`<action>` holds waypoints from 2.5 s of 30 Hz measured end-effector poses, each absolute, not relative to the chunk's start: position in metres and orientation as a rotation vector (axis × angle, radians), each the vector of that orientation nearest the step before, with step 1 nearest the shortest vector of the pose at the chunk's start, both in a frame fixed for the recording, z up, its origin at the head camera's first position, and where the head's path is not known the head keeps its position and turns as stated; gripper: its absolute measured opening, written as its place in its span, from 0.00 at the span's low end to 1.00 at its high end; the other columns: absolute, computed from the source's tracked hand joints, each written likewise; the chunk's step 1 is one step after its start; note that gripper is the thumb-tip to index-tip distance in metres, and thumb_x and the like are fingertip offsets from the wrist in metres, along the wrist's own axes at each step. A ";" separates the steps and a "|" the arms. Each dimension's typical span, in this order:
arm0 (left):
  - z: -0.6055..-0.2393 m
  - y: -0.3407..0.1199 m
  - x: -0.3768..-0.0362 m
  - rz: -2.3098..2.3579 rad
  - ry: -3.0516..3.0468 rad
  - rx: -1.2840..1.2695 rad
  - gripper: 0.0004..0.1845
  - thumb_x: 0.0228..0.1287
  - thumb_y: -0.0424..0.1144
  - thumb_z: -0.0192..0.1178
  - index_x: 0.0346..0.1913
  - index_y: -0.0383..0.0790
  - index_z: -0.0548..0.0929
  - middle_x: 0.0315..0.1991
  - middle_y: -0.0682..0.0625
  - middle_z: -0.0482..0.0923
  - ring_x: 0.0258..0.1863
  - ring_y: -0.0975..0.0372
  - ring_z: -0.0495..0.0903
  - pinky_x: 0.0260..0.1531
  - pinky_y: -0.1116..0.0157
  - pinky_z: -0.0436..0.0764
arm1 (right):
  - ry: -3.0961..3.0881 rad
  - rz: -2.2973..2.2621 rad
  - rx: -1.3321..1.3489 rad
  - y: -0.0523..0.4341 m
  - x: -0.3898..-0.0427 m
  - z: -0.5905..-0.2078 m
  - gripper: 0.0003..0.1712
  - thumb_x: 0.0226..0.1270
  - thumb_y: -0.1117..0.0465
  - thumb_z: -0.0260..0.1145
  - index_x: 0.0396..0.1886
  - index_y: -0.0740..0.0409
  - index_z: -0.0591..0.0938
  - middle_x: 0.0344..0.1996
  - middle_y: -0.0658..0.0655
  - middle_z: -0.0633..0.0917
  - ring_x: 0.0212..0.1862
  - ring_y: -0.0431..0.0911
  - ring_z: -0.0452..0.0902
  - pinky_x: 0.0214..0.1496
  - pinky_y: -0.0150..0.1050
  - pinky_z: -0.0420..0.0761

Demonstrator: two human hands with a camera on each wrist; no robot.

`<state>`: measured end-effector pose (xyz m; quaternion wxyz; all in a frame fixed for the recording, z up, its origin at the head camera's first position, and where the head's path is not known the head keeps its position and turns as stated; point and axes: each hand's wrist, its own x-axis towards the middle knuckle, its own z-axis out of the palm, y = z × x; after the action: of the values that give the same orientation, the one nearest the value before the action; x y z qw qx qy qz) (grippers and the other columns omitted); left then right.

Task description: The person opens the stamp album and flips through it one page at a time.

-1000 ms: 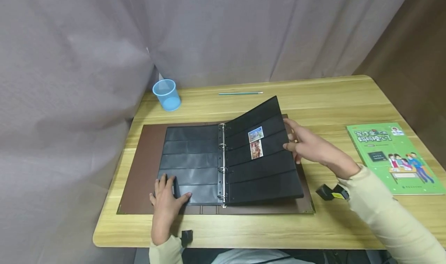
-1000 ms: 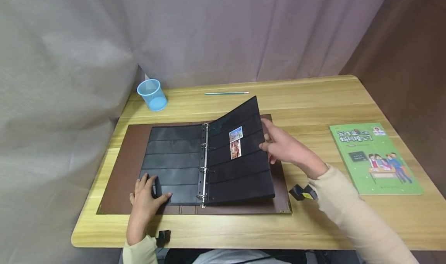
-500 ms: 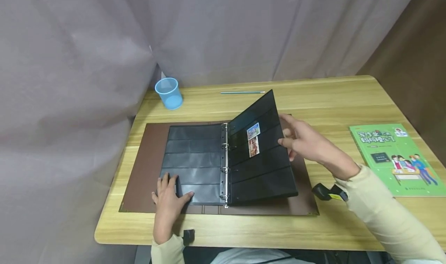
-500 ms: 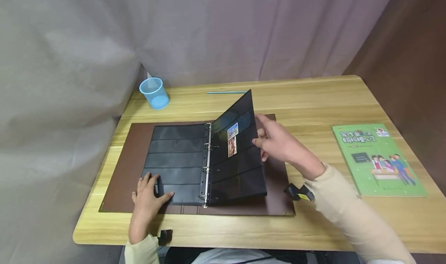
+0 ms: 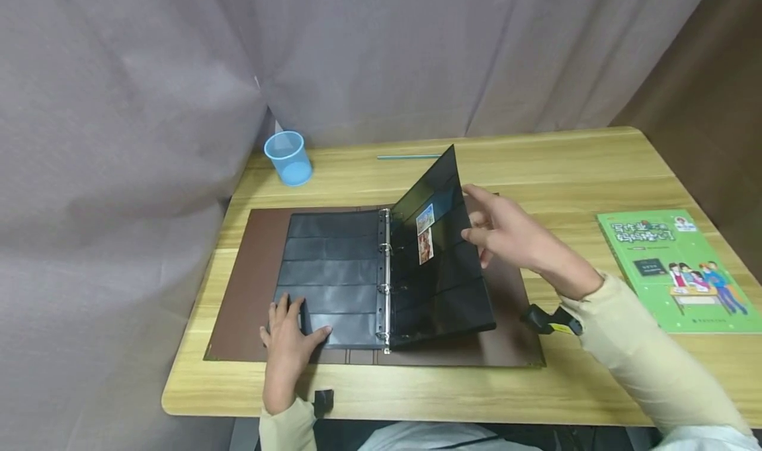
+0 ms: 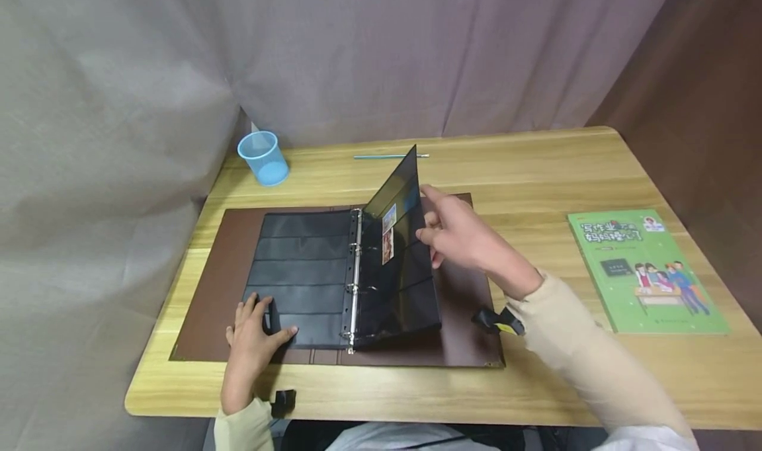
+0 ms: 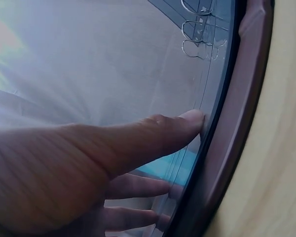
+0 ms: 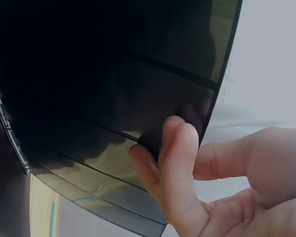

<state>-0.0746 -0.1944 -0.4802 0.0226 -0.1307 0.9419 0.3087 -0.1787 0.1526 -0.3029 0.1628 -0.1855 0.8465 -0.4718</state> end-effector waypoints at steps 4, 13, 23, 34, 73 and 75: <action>-0.481 -0.196 -0.074 0.975 2.924 -0.395 0.42 0.53 0.41 0.78 0.68 0.27 0.72 0.75 0.27 0.54 0.76 0.33 0.45 0.64 0.25 0.42 | 2.400 -1.361 -0.547 0.148 -0.183 -0.301 0.45 0.68 0.76 0.58 0.78 0.75 0.44 0.35 0.68 0.86 0.17 0.52 0.78 0.23 0.42 0.84; -0.480 -0.195 -0.073 0.987 2.908 -0.410 0.43 0.53 0.41 0.78 0.68 0.26 0.71 0.76 0.27 0.53 0.76 0.32 0.45 0.64 0.25 0.41 | 2.360 -1.406 -0.534 0.142 -0.188 -0.290 0.45 0.69 0.77 0.57 0.79 0.72 0.44 0.44 0.73 0.85 0.17 0.50 0.78 0.23 0.43 0.84; -0.479 -0.196 -0.075 0.983 2.909 -0.411 0.43 0.54 0.41 0.78 0.69 0.27 0.71 0.76 0.28 0.53 0.76 0.33 0.44 0.65 0.26 0.41 | 2.363 -1.386 -0.593 0.132 -0.190 -0.279 0.46 0.69 0.75 0.58 0.80 0.69 0.46 0.28 0.58 0.84 0.17 0.52 0.79 0.27 0.42 0.84; -0.481 -0.196 -0.076 0.993 2.916 -0.413 0.43 0.53 0.41 0.78 0.69 0.27 0.71 0.76 0.28 0.53 0.76 0.33 0.45 0.65 0.26 0.41 | 2.341 -1.390 -0.660 0.112 -0.189 -0.275 0.46 0.69 0.75 0.57 0.81 0.67 0.45 0.23 0.55 0.82 0.17 0.53 0.78 0.28 0.40 0.83; -0.407 -0.177 -0.059 1.768 2.997 0.446 0.28 0.81 0.45 0.48 0.77 0.39 0.64 0.73 0.44 0.66 0.64 0.47 0.75 0.58 0.44 0.76 | 2.355 -1.226 -0.693 0.005 -0.206 -0.283 0.52 0.73 0.58 0.64 0.80 0.67 0.40 0.25 0.57 0.85 0.27 0.57 0.84 0.25 0.42 0.82; -0.402 -0.172 -0.058 1.877 2.963 0.559 0.31 0.82 0.51 0.44 0.78 0.39 0.61 0.74 0.45 0.65 0.63 0.48 0.77 0.56 0.49 0.80 | 2.352 -1.228 -0.694 0.003 -0.206 -0.285 0.52 0.73 0.57 0.64 0.81 0.67 0.41 0.25 0.57 0.84 0.26 0.56 0.84 0.25 0.41 0.81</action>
<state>-0.0575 -0.1723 -0.4022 -0.2038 0.1541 0.8167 0.5173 -0.2057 0.0026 -0.2845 0.1984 -0.2482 0.8405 -0.4388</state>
